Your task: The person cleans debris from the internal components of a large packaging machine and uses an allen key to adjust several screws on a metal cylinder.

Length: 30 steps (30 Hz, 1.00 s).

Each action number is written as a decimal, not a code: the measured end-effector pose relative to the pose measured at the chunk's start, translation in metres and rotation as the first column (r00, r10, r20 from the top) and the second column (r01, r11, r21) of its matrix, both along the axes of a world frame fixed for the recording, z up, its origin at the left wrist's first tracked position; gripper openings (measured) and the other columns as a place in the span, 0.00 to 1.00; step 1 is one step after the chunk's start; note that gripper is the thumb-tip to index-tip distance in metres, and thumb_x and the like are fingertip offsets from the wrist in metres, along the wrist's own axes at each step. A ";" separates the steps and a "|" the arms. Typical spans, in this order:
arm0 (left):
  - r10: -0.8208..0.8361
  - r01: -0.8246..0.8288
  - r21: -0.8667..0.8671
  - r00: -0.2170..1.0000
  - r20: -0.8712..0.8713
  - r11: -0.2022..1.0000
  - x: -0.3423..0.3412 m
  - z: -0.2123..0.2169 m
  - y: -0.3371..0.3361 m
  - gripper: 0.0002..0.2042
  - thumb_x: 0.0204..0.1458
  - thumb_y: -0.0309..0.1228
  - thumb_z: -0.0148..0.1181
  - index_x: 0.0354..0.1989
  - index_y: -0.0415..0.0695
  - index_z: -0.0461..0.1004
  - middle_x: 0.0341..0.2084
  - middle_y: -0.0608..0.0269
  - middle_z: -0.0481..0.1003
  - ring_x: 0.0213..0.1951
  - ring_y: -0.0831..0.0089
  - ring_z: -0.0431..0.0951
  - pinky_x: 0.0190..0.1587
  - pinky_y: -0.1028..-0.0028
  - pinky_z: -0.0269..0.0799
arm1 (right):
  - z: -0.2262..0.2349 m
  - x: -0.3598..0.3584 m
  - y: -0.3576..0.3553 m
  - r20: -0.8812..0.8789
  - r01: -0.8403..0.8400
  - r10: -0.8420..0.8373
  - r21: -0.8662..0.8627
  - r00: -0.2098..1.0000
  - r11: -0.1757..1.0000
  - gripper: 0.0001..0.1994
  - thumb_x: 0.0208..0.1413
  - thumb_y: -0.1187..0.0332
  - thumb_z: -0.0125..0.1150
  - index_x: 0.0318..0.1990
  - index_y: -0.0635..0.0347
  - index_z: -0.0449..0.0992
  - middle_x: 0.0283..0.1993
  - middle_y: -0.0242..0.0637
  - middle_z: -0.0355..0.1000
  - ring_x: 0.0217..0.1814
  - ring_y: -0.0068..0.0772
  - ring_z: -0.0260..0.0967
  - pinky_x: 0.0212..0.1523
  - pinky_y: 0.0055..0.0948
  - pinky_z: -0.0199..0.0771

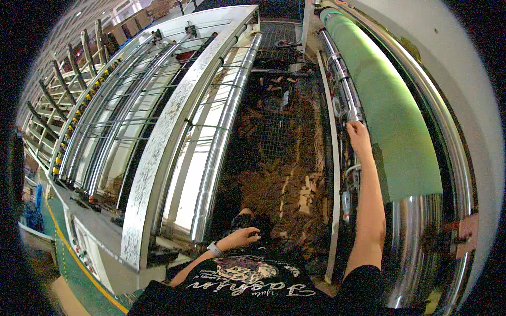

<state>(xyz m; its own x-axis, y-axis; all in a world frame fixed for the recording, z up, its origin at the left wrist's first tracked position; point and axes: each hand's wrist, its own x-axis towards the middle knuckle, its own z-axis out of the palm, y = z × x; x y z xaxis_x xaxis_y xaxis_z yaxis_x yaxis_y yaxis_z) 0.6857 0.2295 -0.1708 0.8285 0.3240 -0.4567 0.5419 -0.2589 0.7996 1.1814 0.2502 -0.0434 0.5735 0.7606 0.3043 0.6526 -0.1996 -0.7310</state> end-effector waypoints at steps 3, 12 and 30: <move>-0.075 0.075 0.033 0.997 -0.018 0.997 0.048 -0.013 0.065 0.25 0.55 0.47 0.47 0.52 0.37 0.64 0.44 0.48 0.71 0.45 0.56 0.72 0.46 0.64 0.67 | 0.021 0.037 0.017 0.174 0.115 -0.114 0.005 0.978 0.993 0.12 0.54 0.65 0.53 0.38 0.68 0.71 0.41 0.45 0.69 0.44 0.41 0.67 0.45 0.33 0.65; -0.099 0.064 -0.096 0.899 -0.427 0.993 0.160 -0.134 0.305 0.24 0.53 0.41 0.46 0.53 0.35 0.63 0.55 0.41 0.61 0.54 0.49 0.63 0.53 0.60 0.62 | 0.069 0.224 0.079 0.928 0.837 -0.284 -0.051 0.241 0.544 0.27 0.59 0.52 0.43 0.55 0.68 0.61 0.58 0.47 0.59 0.62 0.43 0.54 0.61 0.42 0.49; -0.179 0.089 -0.209 0.866 -0.467 0.974 0.221 -0.283 0.438 0.20 0.55 0.39 0.48 0.51 0.38 0.66 0.48 0.46 0.69 0.48 0.54 0.70 0.50 0.61 0.65 | 0.038 0.248 0.079 0.982 0.967 -0.114 -0.125 0.153 0.222 0.34 0.56 0.41 0.36 0.60 0.60 0.55 0.63 0.42 0.53 0.65 0.41 0.49 0.62 0.40 0.50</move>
<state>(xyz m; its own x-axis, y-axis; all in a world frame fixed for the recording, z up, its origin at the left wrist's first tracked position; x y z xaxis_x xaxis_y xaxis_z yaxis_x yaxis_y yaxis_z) 0.9067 0.6673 -0.4533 0.5210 0.1030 -0.8473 0.8401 -0.2376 0.4876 1.4294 0.3289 -0.0054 0.7613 0.3982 0.5118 0.0560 -0.8266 0.5600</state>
